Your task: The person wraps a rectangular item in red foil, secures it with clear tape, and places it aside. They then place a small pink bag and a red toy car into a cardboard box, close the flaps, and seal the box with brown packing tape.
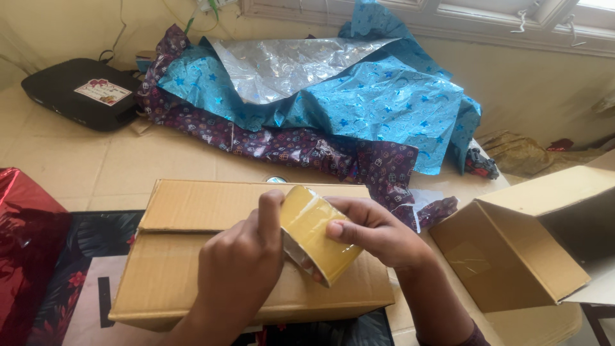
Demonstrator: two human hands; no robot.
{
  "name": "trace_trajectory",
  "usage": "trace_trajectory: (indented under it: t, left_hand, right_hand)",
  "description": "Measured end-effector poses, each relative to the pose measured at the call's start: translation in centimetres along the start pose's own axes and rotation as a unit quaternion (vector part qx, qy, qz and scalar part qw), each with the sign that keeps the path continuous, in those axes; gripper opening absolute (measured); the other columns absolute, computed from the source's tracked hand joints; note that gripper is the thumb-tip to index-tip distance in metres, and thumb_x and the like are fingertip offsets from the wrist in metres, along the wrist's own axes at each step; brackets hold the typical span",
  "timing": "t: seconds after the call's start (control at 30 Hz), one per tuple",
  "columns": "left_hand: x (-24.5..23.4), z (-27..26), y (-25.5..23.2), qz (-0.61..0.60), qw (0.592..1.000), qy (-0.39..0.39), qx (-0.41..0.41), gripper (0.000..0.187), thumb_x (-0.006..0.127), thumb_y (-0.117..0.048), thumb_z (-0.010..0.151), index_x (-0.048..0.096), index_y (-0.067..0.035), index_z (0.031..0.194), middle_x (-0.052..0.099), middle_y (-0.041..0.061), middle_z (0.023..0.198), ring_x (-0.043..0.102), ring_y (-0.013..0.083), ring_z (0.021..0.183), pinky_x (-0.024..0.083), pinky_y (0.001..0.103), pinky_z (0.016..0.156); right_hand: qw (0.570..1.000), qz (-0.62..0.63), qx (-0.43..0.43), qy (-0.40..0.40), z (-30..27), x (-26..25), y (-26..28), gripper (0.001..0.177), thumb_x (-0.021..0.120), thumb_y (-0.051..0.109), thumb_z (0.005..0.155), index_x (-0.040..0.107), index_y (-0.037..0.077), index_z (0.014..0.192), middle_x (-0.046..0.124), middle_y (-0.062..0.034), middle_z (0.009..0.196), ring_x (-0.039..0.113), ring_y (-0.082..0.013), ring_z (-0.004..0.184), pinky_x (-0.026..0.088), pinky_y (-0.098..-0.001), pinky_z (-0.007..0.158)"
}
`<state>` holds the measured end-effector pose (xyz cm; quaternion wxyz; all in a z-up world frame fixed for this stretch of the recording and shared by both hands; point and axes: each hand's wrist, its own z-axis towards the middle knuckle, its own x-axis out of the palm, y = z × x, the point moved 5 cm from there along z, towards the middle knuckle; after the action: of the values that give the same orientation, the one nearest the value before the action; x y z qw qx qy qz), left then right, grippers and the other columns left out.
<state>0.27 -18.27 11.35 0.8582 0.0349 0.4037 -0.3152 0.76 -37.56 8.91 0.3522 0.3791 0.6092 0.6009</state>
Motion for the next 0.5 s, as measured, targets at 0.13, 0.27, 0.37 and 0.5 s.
trace_trajectory:
  t: [0.13,0.27,0.37,0.5]
  left_hand:
    - [0.2,-0.2,-0.4,0.020,1.000,0.004,0.007,0.033,0.061,-0.005,0.087,0.057,-0.006,0.119,0.062,0.002,0.069,0.068,0.0162,0.056,0.051,0.032,0.046]
    - [0.2,-0.4,-0.9,0.045,0.998,-0.017,0.040,0.040,0.063,-0.006,0.085,0.058,-0.003,0.124,0.059,0.001,0.072,0.065,0.0131,0.056,0.050,0.030,0.047]
    - [0.2,-0.6,-1.2,0.068,0.996,-0.023,0.057,0.040,0.064,-0.010,0.084,0.060,-0.006,0.124,0.057,0.001,0.073,0.063,0.0133,0.055,0.050,0.030,0.048]
    - [-0.2,-0.8,-1.4,0.080,0.993,-0.045,0.071,0.042,0.065,-0.008,0.084,0.060,-0.008,0.126,0.059,0.001,0.080,0.062,0.0119,0.056,0.049,0.029,0.048]
  right_hand:
    - [0.995,0.096,0.025,-0.008,-0.4,0.3,-0.2,0.063,0.063,0.026,0.099,0.050,-0.011,0.148,0.072,-0.0157,0.110,0.072,-0.0210,0.093,0.058,-0.0343,0.085]
    - [0.987,0.150,0.049,-0.007,-0.7,0.9,0.0,0.064,0.059,0.022,0.094,0.046,-0.009,0.148,0.072,-0.0219,0.105,0.075,-0.0270,0.088,0.059,-0.0375,0.083]
    - [0.986,0.152,0.048,-0.045,-0.8,0.6,0.2,0.069,0.058,0.019,0.089,0.047,-0.015,0.148,0.071,-0.0232,0.116,0.072,-0.0245,0.100,0.055,-0.0346,0.093]
    - [0.992,0.119,-0.038,0.022,-2.0,1.2,1.3,0.062,0.055,0.020,0.091,0.046,-0.013,0.142,0.067,-0.0246,0.121,0.072,-0.0278,0.102,0.055,-0.0352,0.095]
